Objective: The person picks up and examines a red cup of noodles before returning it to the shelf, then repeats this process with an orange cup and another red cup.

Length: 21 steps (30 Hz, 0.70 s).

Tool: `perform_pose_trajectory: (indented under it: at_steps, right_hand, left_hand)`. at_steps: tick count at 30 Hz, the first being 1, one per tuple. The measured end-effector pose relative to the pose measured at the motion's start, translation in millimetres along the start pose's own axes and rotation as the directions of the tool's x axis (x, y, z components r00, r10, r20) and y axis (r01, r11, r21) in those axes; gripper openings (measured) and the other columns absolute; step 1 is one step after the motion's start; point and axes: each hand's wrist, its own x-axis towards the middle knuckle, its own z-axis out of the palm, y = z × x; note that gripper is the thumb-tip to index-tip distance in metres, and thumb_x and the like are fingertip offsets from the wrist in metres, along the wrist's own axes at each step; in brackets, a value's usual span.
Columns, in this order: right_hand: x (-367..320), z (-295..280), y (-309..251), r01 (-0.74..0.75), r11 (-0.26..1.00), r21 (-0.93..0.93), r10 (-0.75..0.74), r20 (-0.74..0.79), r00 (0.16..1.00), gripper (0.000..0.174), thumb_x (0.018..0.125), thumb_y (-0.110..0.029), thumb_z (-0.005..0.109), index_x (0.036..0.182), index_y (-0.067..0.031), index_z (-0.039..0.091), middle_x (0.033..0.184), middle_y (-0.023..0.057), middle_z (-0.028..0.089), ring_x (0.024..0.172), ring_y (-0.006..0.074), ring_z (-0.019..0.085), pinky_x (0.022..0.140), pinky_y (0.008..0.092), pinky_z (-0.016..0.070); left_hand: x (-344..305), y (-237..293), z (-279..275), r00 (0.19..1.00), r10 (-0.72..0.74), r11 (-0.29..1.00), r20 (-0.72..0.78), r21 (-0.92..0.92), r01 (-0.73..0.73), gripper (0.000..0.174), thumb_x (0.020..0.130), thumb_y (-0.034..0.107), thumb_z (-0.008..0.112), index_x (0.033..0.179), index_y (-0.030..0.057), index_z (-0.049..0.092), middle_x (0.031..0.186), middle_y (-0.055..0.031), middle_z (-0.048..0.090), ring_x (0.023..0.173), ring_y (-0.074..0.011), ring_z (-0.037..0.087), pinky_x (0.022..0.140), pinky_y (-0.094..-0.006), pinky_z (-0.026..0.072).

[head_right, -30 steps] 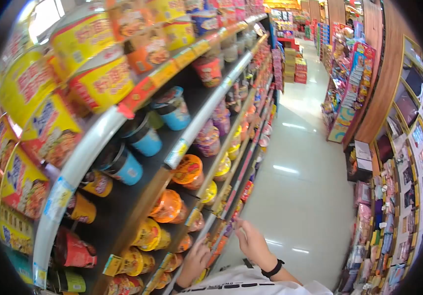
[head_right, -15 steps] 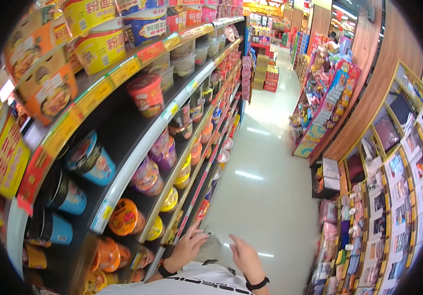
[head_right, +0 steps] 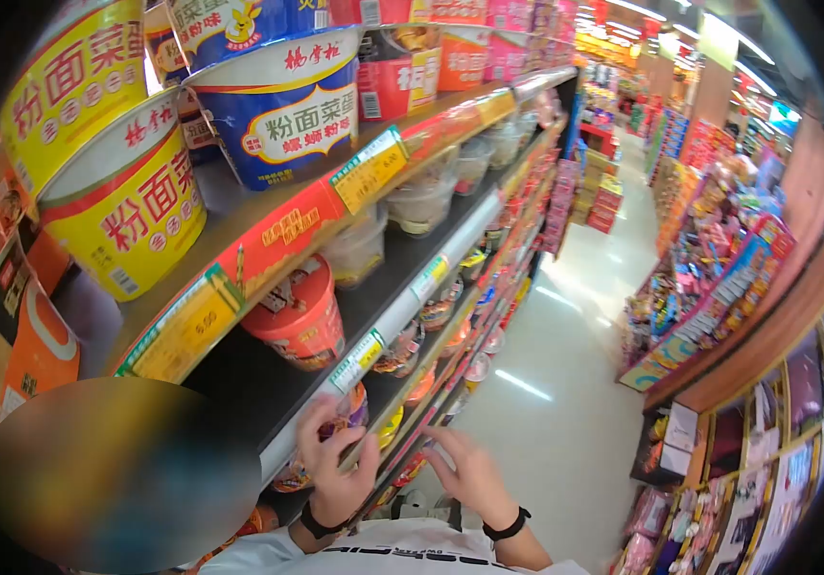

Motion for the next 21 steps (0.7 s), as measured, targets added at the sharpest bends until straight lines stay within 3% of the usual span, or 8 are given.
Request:
perform_pose_trajectory:
  at_steps: [5, 7, 8, 11, 15, 17, 19, 21]
  right_hand:
    - [89, -12, 1, 0.249, 0.905, 0.345, -0.293, 0.080, 0.953, 0.038, 0.090, -0.007, 0.074, 0.126, -0.0030, 0.065, 0.126, 0.0152, 0.071, 0.116, 0.0330, 0.067, 0.101, 0.0410, 0.0519]
    - [123, -22, 8, 0.372, 0.813, 0.449, -0.448, 0.073, 0.891, 0.042, 0.089, -0.007, 0.075, 0.129, -0.0028, 0.063, 0.130, 0.0170, 0.069, 0.120, 0.0345, 0.065, 0.104, 0.0430, 0.0501]
    - [138, -23, 12, 0.413, 0.754, 0.510, -0.511, 0.062, 0.857, 0.044, 0.089, -0.008, 0.075, 0.130, -0.0025, 0.062, 0.132, 0.0186, 0.067, 0.122, 0.0359, 0.064, 0.105, 0.0442, 0.0492]
    - [174, -22, 25, 0.373, 0.627, 0.684, -0.609, 0.133, 0.782, 0.061, 0.089, -0.010, 0.075, 0.144, -0.0008, 0.051, 0.149, 0.0269, 0.052, 0.138, 0.0399, 0.052, 0.111, 0.0473, 0.0451]
    - [200, -10, 23, 0.104, 0.444, 0.890, -0.604, 0.211, 0.768, 0.085, 0.090, -0.018, 0.078, 0.157, 0.0034, 0.031, 0.162, 0.0322, 0.030, 0.148, 0.0420, 0.040, 0.117, 0.0534, 0.0368]
    - [204, -11, 25, 0.205, 0.413, 0.887, -0.705, 0.168, 0.689, 0.091, 0.088, -0.028, 0.081, 0.156, 0.0034, 0.030, 0.159, 0.0357, 0.031, 0.147, 0.0453, 0.039, 0.119, 0.0557, 0.0348]
    - [176, 19, 34, 0.191, 0.248, 0.950, -0.643, 0.014, 0.766, 0.098, 0.086, -0.035, 0.084, 0.156, 0.0019, 0.027, 0.156, 0.0380, 0.035, 0.145, 0.0486, 0.040, 0.118, 0.0577, 0.0354]
    - [152, 27, 29, 0.099, 0.182, 0.978, -0.638, 0.041, 0.769, 0.088, 0.084, -0.035, 0.086, 0.146, 0.0010, 0.035, 0.150, 0.0389, 0.042, 0.139, 0.0494, 0.047, 0.116, 0.0582, 0.0381]
  left_hand:
    - [37, 7, 1, 0.945, -0.071, 0.932, -0.319, 0.317, 0.177, 0.042, 0.082, -0.001, 0.073, 0.122, 0.0061, 0.062, 0.148, -0.0303, 0.042, 0.135, -0.0489, 0.045, 0.098, -0.0487, 0.0483]
    - [59, 12, 11, 0.928, -0.086, 0.853, -0.362, 0.455, 0.256, 0.046, 0.092, 0.004, 0.063, 0.136, 0.0007, 0.051, 0.159, -0.0302, 0.032, 0.144, -0.0454, 0.039, 0.116, -0.0507, 0.0347]
    - [67, 16, 15, 0.922, -0.151, 0.816, -0.357, 0.481, 0.320, 0.052, 0.094, 0.009, 0.062, 0.143, 0.0015, 0.046, 0.161, -0.0283, 0.029, 0.146, -0.0450, 0.036, 0.120, -0.0525, 0.0272]
    - [70, 10, 36, 0.850, -0.319, 0.806, -0.419, 0.351, 0.476, 0.060, 0.086, 0.007, 0.075, 0.140, 0.0027, 0.049, 0.155, -0.0328, 0.035, 0.138, -0.0488, 0.042, 0.113, -0.0498, 0.0351]
    - [47, 13, 45, 0.900, 0.017, 0.912, -0.436, 0.375, 0.165, 0.058, 0.082, 0.034, 0.083, 0.128, 0.0111, 0.057, 0.148, -0.0264, 0.043, 0.135, -0.0457, 0.047, 0.109, -0.0552, 0.0397]
    - [22, 19, 59, 0.906, 0.183, 0.922, -0.381, 0.386, -0.024, 0.053, 0.081, 0.046, 0.084, 0.120, 0.0162, 0.063, 0.143, -0.0229, 0.051, 0.130, -0.0439, 0.052, 0.103, -0.0562, 0.0470]
    - [11, 42, 73, 0.931, 0.246, 0.854, -0.270, 0.515, -0.076, 0.048, 0.079, 0.048, 0.087, 0.113, 0.0223, 0.066, 0.132, -0.0131, 0.063, 0.130, -0.0405, 0.055, 0.098, -0.0538, 0.0511]
    - [-16, 56, 101, 0.868, 0.373, 0.724, -0.329, 0.688, -0.051, 0.044, 0.077, 0.038, 0.088, 0.115, 0.0329, 0.067, 0.141, -0.0070, 0.059, 0.137, -0.0349, 0.050, 0.109, -0.0518, 0.0417]
